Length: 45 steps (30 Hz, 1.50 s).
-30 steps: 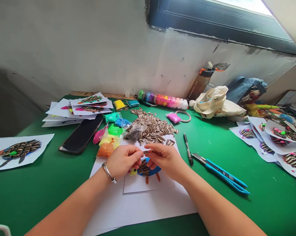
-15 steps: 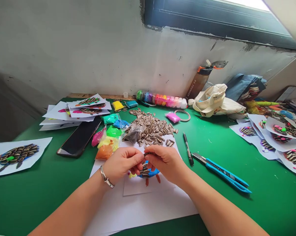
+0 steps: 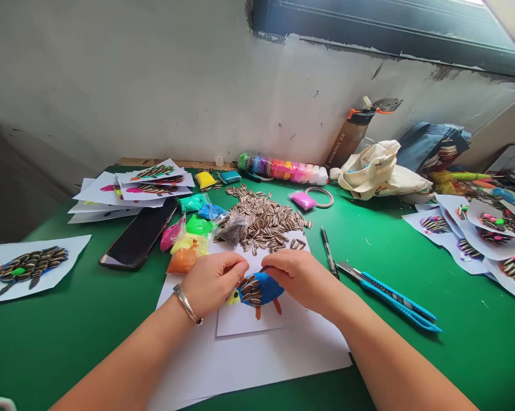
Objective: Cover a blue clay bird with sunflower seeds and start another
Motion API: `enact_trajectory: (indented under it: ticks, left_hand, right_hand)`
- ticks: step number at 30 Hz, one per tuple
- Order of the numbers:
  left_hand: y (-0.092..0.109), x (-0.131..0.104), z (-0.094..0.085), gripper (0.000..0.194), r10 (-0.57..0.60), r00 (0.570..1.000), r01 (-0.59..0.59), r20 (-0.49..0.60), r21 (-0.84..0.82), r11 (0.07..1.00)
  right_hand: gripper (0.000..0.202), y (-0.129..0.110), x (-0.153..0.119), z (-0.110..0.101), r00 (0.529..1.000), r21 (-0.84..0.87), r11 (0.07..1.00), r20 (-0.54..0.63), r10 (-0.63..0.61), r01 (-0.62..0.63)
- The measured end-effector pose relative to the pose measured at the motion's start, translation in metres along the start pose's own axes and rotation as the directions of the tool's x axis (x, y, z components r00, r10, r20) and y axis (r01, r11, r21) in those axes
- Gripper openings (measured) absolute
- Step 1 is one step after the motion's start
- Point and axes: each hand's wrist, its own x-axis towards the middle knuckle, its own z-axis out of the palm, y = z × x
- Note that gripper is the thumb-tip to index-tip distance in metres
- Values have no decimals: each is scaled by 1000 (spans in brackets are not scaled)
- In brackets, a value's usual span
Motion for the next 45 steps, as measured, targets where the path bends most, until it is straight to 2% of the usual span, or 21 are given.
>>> enact_trajectory:
  ticks: [3,5,15,23,28,34,43,45]
  left_hand:
    - [1,-1,1,35,87,996,-91,28,195,977]
    - [1,0,1,34,101,994,-109,47,247,963]
    - [-2,1,5,31,76,994,-98,82,311,945]
    - [-4,2,8,30,77,994,-96,76,308,946]
    - [-4,2,6,30,69,994,-91,83,301,949]
    - [-2,2,2,33,62,996,-78,66,295,952]
    - [-3,0,3,33,58,991,-95,118,335,937]
    - [-3,-1,4,32,55,991,-93,119,337,937]
  right_hand:
    - [20,-3,2,2,999,-98,995,39,-17,21]
    - [21,-5,3,4,999,-126,992,51,-15,21]
    - [22,1,0,17,998,-143,988,45,-50,56]
    - [29,1,0,19,998,-248,967,49,-42,53]
    - [24,0,0,17,999,-195,981,41,15,-7]
    - [22,-6,0,16,999,-178,983,-34,33,-39]
    - [23,-10,2,16,989,110,983,6,149,-148]
    - [22,-10,3,16,986,132,978,0,166,-165]
